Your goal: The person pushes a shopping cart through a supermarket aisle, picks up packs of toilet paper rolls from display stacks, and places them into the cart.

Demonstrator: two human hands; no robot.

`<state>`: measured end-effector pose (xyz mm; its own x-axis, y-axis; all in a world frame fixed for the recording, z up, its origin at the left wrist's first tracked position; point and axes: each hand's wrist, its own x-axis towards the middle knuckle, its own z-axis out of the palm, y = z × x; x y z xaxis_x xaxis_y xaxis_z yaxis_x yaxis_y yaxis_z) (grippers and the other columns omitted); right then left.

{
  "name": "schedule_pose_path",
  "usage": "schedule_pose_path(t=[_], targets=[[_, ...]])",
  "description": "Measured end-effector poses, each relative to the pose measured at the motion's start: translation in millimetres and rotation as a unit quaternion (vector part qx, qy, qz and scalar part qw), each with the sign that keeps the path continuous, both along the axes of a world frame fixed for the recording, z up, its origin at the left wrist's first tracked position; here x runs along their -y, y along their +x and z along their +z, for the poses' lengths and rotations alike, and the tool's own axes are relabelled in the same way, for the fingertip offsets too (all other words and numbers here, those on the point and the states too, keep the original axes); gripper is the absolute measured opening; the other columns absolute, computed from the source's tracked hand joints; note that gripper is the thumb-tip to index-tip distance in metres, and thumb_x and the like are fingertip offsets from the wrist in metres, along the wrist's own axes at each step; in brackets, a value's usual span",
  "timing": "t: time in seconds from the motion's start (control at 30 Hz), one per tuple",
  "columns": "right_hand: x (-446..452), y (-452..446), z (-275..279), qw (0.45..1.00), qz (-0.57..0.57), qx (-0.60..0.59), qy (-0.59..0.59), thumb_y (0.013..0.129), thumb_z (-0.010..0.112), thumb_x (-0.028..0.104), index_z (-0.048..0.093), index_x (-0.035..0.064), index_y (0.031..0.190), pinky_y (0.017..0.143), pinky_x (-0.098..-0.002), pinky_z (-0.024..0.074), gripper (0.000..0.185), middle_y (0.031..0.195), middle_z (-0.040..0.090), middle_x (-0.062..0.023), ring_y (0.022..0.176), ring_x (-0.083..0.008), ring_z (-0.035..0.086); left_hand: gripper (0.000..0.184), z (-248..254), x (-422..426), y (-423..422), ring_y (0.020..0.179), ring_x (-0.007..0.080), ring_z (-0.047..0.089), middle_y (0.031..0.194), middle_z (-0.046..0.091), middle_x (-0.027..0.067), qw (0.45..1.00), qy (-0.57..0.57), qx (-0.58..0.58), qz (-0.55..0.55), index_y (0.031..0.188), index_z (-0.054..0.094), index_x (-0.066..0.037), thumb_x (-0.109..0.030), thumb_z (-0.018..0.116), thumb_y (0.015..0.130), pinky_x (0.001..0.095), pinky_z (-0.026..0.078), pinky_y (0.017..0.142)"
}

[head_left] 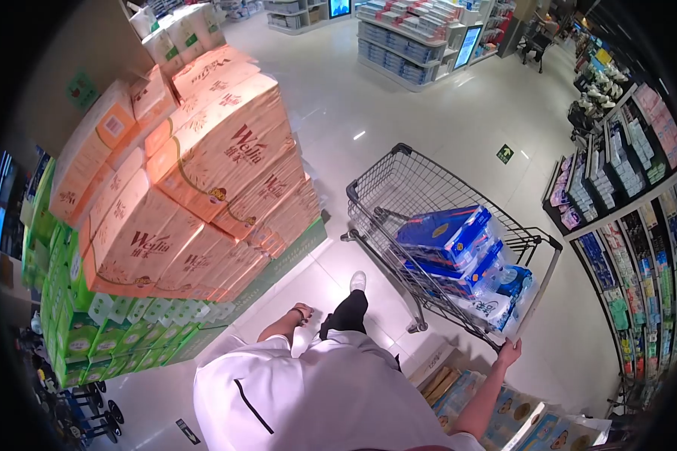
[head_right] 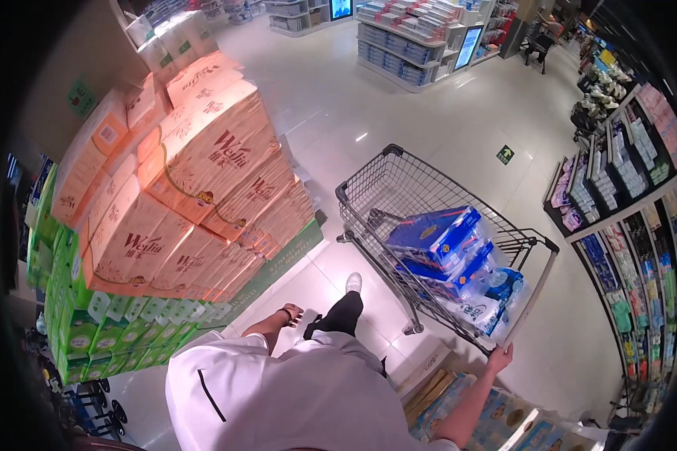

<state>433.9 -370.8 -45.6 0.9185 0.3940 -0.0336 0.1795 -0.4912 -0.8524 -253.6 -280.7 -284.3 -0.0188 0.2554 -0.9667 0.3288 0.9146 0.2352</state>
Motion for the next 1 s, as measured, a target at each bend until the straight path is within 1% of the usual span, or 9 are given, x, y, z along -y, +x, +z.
schedule_pose_path(t=[0.13, 0.2, 0.3, 0.4, 0.57, 0.7, 0.8, 0.9, 1.0], targets=[[-37.8, 53.6, -8.1, 0.997, -0.061, -0.052, 0.023, 0.084, 0.061, 0.004, 0.067, 0.002, 0.115, 0.045, -0.0271, 0.0379, 0.032, 0.063, 0.052, -0.0002, 0.05, -0.0101, 0.049, 0.017, 18.2, -156.1, 78.0, 0.043, 0.0174, 0.053, 0.067, 0.062, 0.0046, 0.989, 0.144, 0.018, 0.038, 0.082, 0.068, -0.008, -0.017, 0.057, 0.092, 0.032, 0.045, 0.042], [-47.8, 91.6, -29.1, 0.999, -0.048, -0.014, 0.005, 0.085, 0.059, 0.005, 0.068, 0.0019, 0.105, 0.044, -0.0282, 0.0381, 0.023, 0.064, 0.053, -0.0009, 0.05, -0.0098, 0.048, 0.025, 44.8, -224.4, 123.2, 0.073, 0.0212, 0.068, 0.097, 0.07, 0.0079, 0.978, 0.164, 0.072, 0.104, 0.109, 0.063, -0.007, -0.028, 0.06, 0.095, 0.0355, 0.054, 0.056], [-83.7, 108.0, -21.2, 0.998, -0.039, 0.036, -0.016, 0.084, 0.058, 0.006, 0.068, 0.0008, 0.101, 0.046, -0.0308, 0.0407, 0.02, 0.065, 0.055, -0.0029, 0.051, -0.0119, 0.05, 0.064, 73.7, -324.0, 179.0, 0.107, 0.0289, 0.068, 0.127, 0.064, 0.0127, 0.967, 0.156, 0.195, 0.054, 0.136, 0.048, -0.01, -0.053, 0.064, 0.092, 0.0405, 0.059, 0.074], [-109.2, 116.1, -9.8, 0.991, -0.044, 0.097, -0.079, 0.086, 0.057, 0.008, 0.068, 0.0021, 0.1, 0.049, -0.0325, 0.0428, 0.019, 0.067, 0.057, -0.0037, 0.055, -0.0141, 0.053, 0.083, 96.1, -390.3, 223.8, 0.108, 0.0294, 0.067, 0.13, 0.063, 0.0136, 0.955, 0.111, 0.241, 0.134, 0.14, 0.046, -0.01, -0.068, 0.065, 0.083, 0.0419, 0.06, 0.074], [-156.1, 154.6, -38.9, 0.995, -0.044, 0.076, -0.048, 0.088, 0.056, 0.01, 0.068, 0.0028, 0.1, 0.051, -0.033, 0.0416, 0.019, 0.068, 0.057, -0.0028, 0.058, -0.0133, 0.052, 0.076, 91.5, -463.3, 287.3, 0.064, 0.0233, 0.065, 0.079, 0.058, 0.0061, 0.984, 0.119, 0.126, 0.047, 0.101, 0.06, -0.007, -0.077, 0.07, 0.072, 0.0475, 0.058, 0.059], [-194.6, 156.6, -21.4, 0.993, -0.021, 0.048, -0.109, 0.089, 0.064, 0.018, 0.069, -0.0017, 0.113, 0.075, -0.0389, 0.0524, 0.032, 0.093, 0.072, -0.0156, 0.082, -0.0244, 0.065, 0.072, 69.5, -513.1, 315.7, 0.06, 0.0251, 0.066, 0.08, 0.063, 0.0079, 0.981, 0.056, 0.166, 0.078, 0.108, 0.061, -0.009, -0.075, 0.065, 0.08, 0.0455, 0.055, 0.054], [-228.1, 157.7, -15.5, 0.997, 0.024, 0.059, -0.035, 0.089, 0.066, 0.025, 0.069, -0.0026, 0.111, 0.076, -0.0402, 0.0515, 0.036, 0.092, 0.072, -0.0166, 0.084, -0.0227, 0.064, 0.07, 50.6, -553.8, 338.6, 0.072, 0.029, 0.071, 0.097, 0.07, 0.0121, 0.962, -0.018, 0.229, 0.148, 0.117, 0.06, -0.011, -0.073, 0.058, 0.085, 0.0466, 0.057, 0.061], [-270.2, 178.1, -29.2, 0.988, 0.007, 0.147, -0.05, 0.09, 0.067, 0.027, 0.069, -0.0044, 0.109, 0.069, -0.0363, 0.0507, 0.037, 0.088, 0.071, -0.0141, 0.077, -0.0184, 0.062, 0.067, 36.5, -603.6, 368.0, 0.095, 0.0311, 0.071, 0.124, 0.065, 0.0154, 0.961, -0.007, 0.252, 0.114, 0.123, 0.058, -0.01, -0.068, 0.052, 0.091, 0.0481, 0.058, 0.077], [-321.9, 178.2, -25.9, 0.995, -0.001, 0.089, -0.047, 0.087, 0.057, 0.008, 0.068, -0.0006, 0.1, 0.053, -0.0319, 0.037, 0.019, 0.071, 0.058, -0.0021, 0.06, -0.0121, 0.048, 0.056, 44.0, -656.4, 389.8, 0.1, 0.0295, 0.071, 0.125, 0.064, 0.0166, 0.976, 0.035, 0.159, 0.142, 0.125, 0.057, -0.008, -0.056, 0.054, 0.095, 0.0497, 0.058, 0.082]])
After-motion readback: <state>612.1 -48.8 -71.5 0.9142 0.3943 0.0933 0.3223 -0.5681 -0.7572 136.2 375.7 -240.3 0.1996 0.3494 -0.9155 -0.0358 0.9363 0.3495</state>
